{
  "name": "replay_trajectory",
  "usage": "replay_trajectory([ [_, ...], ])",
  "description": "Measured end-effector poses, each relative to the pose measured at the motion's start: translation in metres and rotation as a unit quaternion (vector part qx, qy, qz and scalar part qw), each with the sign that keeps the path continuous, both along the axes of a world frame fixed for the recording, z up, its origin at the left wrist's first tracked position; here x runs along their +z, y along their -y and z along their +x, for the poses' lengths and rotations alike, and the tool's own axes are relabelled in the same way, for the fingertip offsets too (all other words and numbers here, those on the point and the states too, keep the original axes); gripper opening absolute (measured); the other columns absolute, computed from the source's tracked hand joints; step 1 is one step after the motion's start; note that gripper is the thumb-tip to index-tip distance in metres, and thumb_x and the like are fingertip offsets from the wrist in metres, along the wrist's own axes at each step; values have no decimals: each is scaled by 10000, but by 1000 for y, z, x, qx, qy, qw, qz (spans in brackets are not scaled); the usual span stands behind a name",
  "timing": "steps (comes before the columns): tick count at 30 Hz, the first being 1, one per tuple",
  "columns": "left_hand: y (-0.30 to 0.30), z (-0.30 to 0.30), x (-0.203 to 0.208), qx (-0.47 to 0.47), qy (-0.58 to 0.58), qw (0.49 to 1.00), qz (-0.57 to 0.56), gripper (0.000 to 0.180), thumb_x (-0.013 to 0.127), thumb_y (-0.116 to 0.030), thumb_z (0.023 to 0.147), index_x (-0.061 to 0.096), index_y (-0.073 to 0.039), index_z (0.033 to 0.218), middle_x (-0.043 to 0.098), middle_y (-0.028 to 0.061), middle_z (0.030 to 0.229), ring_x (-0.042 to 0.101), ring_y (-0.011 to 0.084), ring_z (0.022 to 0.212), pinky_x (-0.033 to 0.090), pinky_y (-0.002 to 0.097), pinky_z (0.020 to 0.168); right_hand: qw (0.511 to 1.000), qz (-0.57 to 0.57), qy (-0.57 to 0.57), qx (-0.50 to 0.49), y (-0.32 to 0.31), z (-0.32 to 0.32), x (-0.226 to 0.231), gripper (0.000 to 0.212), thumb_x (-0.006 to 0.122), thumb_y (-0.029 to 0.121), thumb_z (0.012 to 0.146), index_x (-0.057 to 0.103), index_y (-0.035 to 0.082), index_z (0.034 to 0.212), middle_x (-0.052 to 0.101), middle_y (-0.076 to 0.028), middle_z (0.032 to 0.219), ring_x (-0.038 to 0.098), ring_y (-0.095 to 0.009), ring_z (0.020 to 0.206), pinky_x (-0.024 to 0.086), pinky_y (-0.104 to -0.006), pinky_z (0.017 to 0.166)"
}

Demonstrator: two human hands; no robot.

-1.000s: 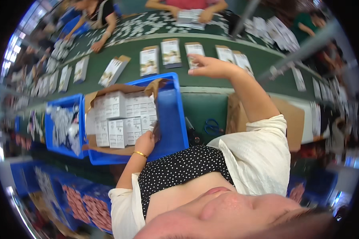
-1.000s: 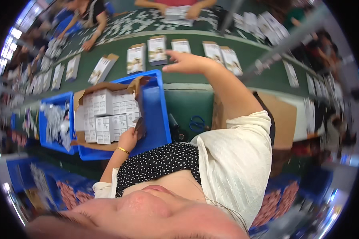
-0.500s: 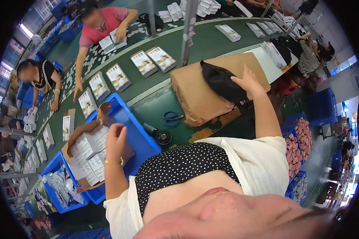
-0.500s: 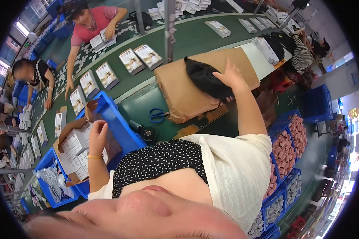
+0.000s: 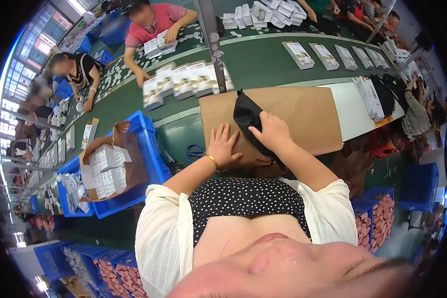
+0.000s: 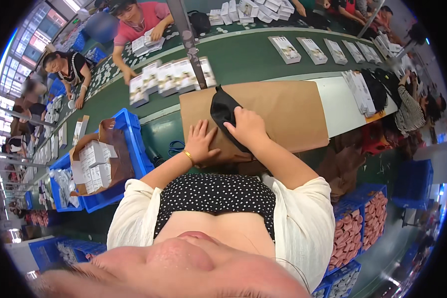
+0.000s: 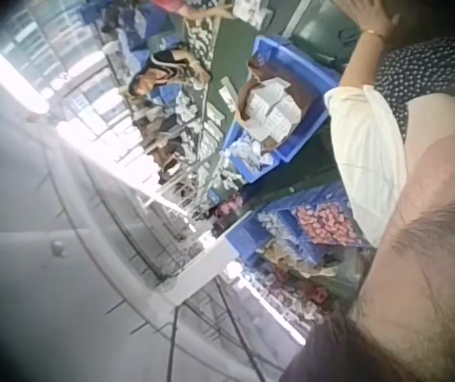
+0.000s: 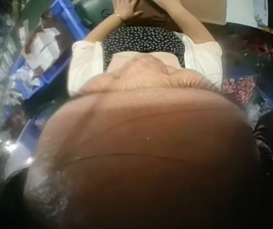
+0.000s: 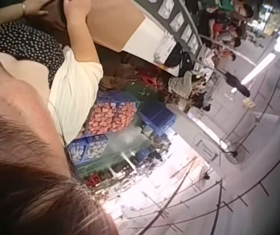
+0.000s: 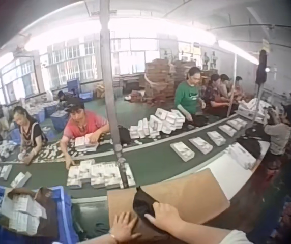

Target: Packing handheld fans into product boxes on an assembly line.

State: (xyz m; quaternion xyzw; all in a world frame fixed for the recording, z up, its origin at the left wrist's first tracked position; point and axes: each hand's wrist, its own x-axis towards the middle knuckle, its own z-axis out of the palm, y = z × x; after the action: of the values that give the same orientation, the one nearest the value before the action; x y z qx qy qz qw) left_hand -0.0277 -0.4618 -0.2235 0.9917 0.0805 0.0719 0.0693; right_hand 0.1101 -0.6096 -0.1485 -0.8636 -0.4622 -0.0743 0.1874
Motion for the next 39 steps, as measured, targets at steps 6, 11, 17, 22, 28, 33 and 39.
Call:
replay_trajectory([
  [6, 13, -10, -16, 65, 4, 993, 99, 820, 501, -604, 718, 324, -104, 1343, 166, 243, 1409, 112, 399, 1315, 89, 568, 1024, 987, -59, 150, 28, -4, -26, -19, 553, 625, 422, 733, 469, 3, 1058, 556, -96, 742, 568, -233, 681, 461, -339, 574],
  [11, 13, -6, -20, 61, 35, 994, 83, 807, 524, -581, 707, 359, -79, 1317, 193, 260, 1391, 117, 414, 1307, 95, 594, 1007, 980, -47, 176, 83, 2, -26, -32, 639, 639, 384, 713, 448, 46, 1220, 534, -72, 772, 536, -205, 701, 440, -316, 567],
  [17, 8, 6, -18, 59, 40, 993, 93, 801, 515, -587, 715, 352, -95, 1325, 195, 247, 1397, 127, 404, 1308, 104, 597, 1004, 996, 26, -54, 68, 6, 12, -11, 391, 580, 333, 774, 554, 88, 1079, 633, -145, 853, 610, -309, 781, 478, -414, 670],
  [22, 0, 5, -8, 52, -27, 996, 73, 813, 571, -560, 707, 314, -125, 1344, 175, 217, 1414, 115, 385, 1318, 121, 574, 1017, 953, 153, -262, 10, 92, 44, 0, 383, 617, 282, 767, 595, 17, 1043, 627, -153, 967, 598, -257, 904, 456, -322, 794],
  [28, -34, 5, 55, 72, -208, 973, 73, 693, 615, -498, 708, 431, -95, 1242, 403, 188, 1277, 399, 317, 1171, 336, 517, 921, 928, 234, -219, -188, 248, 26, 35, 320, 598, 228, 802, 596, -18, 1008, 636, -134, 910, 604, -196, 850, 446, -281, 769],
  [33, -15, 80, 76, 35, -57, 997, 45, 681, 597, -481, 732, 429, -49, 1232, 435, 196, 1242, 421, 323, 1139, 345, 452, 932, 902, 134, -81, -401, 329, 22, 7, 315, 527, 268, 839, 602, 23, 1022, 615, -175, 974, 587, -301, 934, 444, -331, 815],
  [39, 5, 185, 33, 81, 30, 994, 62, 709, 549, -488, 767, 339, -101, 1323, 226, 213, 1397, 208, 352, 1294, 194, 505, 1029, 854, 58, -151, -495, 395, 8, -45, 309, 509, 295, 834, 616, 78, 1026, 610, -159, 991, 573, -324, 944, 452, -377, 807],
])
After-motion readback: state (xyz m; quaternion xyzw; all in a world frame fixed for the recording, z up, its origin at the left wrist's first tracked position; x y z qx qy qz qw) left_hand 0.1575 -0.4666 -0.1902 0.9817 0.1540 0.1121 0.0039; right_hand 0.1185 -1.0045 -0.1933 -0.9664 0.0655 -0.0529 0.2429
